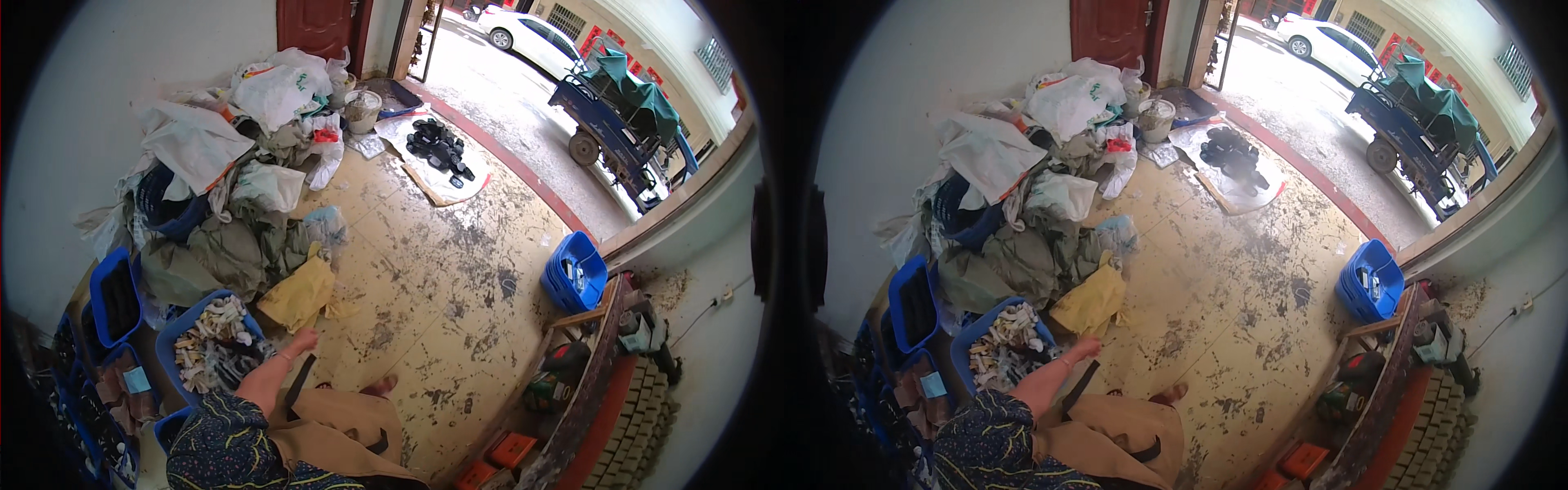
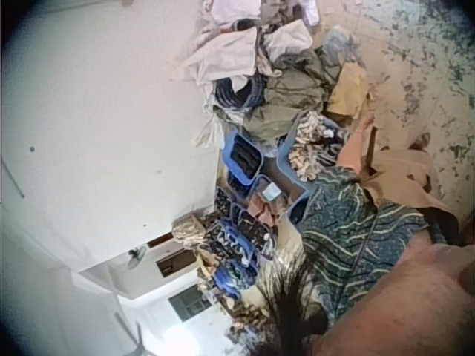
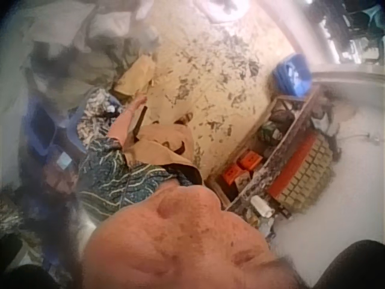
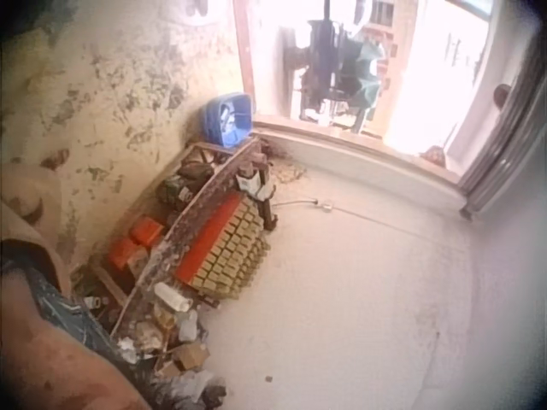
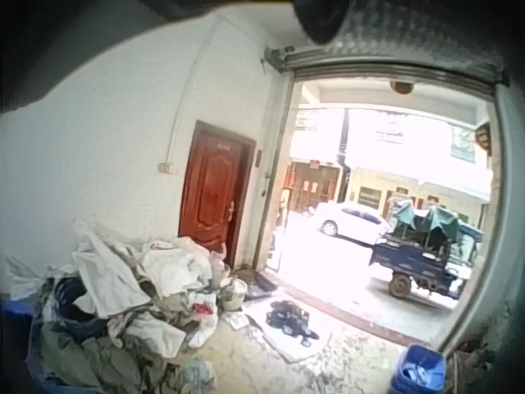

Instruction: The person carries a sack of black sandal soles to a workbench and begins assembling sandals by hand. They pick up individual soles and straps, align the strap over the sole, and press the components together to form a finished sandal. The person handles the parts one at a time, inspecting the alignment before setting the assembled unit aside.

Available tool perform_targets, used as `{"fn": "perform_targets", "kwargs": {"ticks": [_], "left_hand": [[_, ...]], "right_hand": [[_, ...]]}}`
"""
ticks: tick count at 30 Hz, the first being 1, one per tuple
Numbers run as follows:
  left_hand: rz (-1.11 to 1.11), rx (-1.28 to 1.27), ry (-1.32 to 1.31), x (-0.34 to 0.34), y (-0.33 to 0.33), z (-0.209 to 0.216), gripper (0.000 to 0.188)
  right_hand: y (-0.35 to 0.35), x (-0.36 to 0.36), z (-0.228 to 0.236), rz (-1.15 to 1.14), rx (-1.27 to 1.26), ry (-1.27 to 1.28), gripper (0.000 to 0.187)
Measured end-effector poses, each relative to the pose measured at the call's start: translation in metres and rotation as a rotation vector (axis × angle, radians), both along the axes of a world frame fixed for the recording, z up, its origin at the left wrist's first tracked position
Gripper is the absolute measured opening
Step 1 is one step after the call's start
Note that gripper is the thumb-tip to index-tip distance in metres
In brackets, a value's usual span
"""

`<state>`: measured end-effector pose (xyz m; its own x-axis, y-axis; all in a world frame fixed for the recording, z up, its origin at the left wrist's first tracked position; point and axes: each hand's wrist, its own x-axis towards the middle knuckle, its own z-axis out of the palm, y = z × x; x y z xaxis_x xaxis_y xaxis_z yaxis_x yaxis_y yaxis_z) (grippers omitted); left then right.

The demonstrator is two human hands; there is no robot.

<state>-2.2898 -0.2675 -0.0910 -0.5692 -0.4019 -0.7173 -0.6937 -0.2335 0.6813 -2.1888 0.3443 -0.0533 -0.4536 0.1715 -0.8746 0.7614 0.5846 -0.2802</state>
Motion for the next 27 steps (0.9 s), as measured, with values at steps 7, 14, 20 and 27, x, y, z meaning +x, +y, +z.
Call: {"fn": "perform_targets", "kwargs": {"ticks": [7,14,20,27], "left_hand": [[-0.109,0.06,0.09,-0.27,0.059,0.077,0.031],[0.054,0.163,0.068,-0.331,0.029,0.017,0.003],[0.318,0.12,-0.367,-0.372,-0.01,-0.027,0.011],[0.296,0.375,-0.087,-0.542,-0.097,-0.095,0.015]], "right_hand": [[-0.023,-0.206,-0.016,0.061,-0.029,0.013,0.024],[-0.02,-0.577,-0.021,0.348,0.216,0.227,0.032],[-0.128,-0.936,0.118,0.19,-0.114,1.18,0.026],[-0.117,-0.964,0.063,0.2,-0.05,0.535,0.035]]}}
